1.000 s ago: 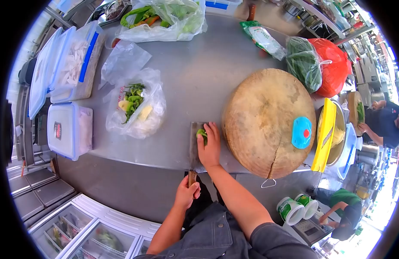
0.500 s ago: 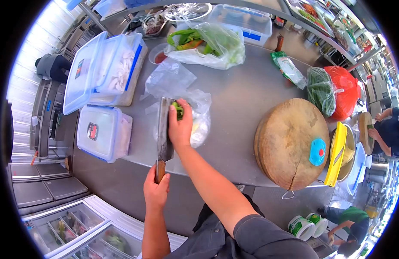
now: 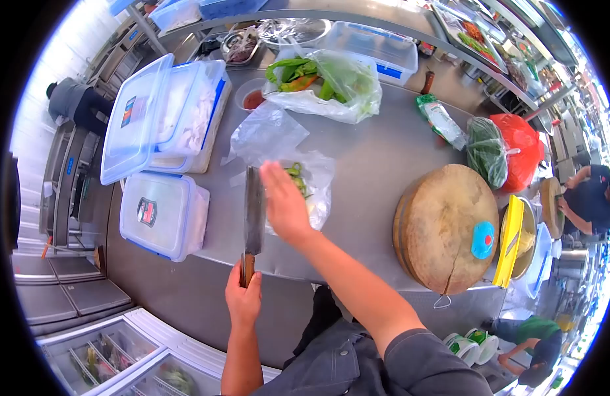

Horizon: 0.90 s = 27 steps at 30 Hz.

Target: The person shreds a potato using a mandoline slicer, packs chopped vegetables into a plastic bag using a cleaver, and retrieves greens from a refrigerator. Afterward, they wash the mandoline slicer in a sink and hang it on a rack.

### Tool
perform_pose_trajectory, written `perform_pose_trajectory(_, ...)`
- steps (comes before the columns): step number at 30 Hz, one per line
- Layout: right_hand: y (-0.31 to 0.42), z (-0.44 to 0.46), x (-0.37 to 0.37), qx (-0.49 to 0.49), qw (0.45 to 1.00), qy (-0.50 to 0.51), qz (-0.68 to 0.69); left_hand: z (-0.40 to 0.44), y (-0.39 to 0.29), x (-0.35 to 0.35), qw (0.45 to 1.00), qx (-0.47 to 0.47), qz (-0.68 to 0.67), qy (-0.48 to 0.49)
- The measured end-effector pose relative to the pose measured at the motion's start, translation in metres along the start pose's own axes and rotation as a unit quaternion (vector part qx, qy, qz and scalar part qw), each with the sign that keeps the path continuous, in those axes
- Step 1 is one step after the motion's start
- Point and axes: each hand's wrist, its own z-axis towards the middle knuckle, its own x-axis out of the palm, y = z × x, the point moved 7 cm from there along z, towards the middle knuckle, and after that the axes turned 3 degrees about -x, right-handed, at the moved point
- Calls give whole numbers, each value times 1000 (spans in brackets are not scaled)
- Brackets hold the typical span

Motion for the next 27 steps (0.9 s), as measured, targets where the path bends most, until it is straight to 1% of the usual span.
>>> perform_pose_trajectory(1, 1, -5, 17, -44, 994, 62, -74, -2, -7, 4, 1000, 2, 1, 4)
perform_pose_trajectory(2, 2, -9, 29, -87, 978, 124, -146, -3, -16, 8, 1000, 4, 2, 9)
perform_pose_trajectory(3, -3, -13, 26, -81, 978, 117, -150, -8, -20, 7, 999, -48, -15, -4)
perform_pose_trajectory(4, -6, -12, 20, -53, 978, 130, -156, -11, -23, 8, 994, -99, -31, -18)
perform_pose_trajectory(5, -8, -12, 14, -25, 976, 142, -161, -12, -27, 10, 995, -94, -28, -11)
perform_pose_trajectory(6, -5, -12, -2, -23, 991, 88, -101, -15, -25, 10, 993, -103, -62, -17)
perform_pose_trajectory(7, 2, -11, -12, -20, 991, 85, -102, -19, -24, 10, 988, -116, -94, -24)
perform_pose_trajectory(9, 24, -12, -32, -88, 995, 32, -30, -26, -30, 17, 987, -130, -97, -14)
perform_pose_trajectory(10, 26, -12, -26, -111, 989, 69, -66, -28, -33, 21, 988, -109, -111, -16)
perform_pose_trajectory(11, 12, -15, -19, -108, 990, 62, -67, -31, -37, 25, 988, -89, -125, -21)
perform_pose_trajectory(12, -20, -27, 10, -78, 970, 157, -167, -34, -39, 28, 989, -86, -119, -17)
perform_pose_trajectory(13, -33, -28, 18, -46, 931, 248, -262, -35, -43, 28, 994, -66, -84, -29)
perform_pose_trajectory(14, -33, -24, 7, -37, 954, 186, -233, -33, -50, 28, 997, -42, -51, -42)
perform_pose_trajectory(15, -34, -24, 4, -39, 955, 181, -230, -34, -54, 29, 997, -36, -48, -43)
perform_pose_trajectory(16, -11, -14, -26, -34, 987, 79, -136, -39, -55, 30, 997, -39, -33, -56)
perform_pose_trajectory(17, -1, -12, -51, -22, 999, -26, -39, -44, -55, 30, 997, -42, -16, -64)
perform_pose_trajectory(18, 1, -10, -55, -21, 999, -30, -39, -47, -57, 33, 997, -40, -14, -62)
perform_pose_trajectory(20, 19, -12, -37, -114, 990, 51, -71, -58, -62, 37, 998, -21, 14, -57)
perform_pose_trajectory(21, 14, -16, -38, -111, 990, 44, -71, -64, -65, 38, 998, -17, 18, -53)
perform_pose_trajectory(23, -15, -19, -40, 11, 988, 136, -75, -67, -68, 39, 996, -19, 14, -84)
perform_pose_trajectory(24, -18, -26, -59, 16, 999, 36, 9, -69, -69, 47, 997, -20, 10, -70)
perform_pose_trajectory(25, -12, -32, -91, 75, 992, -32, 97, -74, -75, 48, 996, -5, 31, -83)
perform_pose_trajectory(26, -13, -42, -112, 171, 959, -10, 224, -77, -79, 49, 994, 10, 55, -93)
perform_pose_trajectory(27, -19, -57, -130, 258, 901, 6, 348, -74, -69, 51, 995, 12, 54, -79)
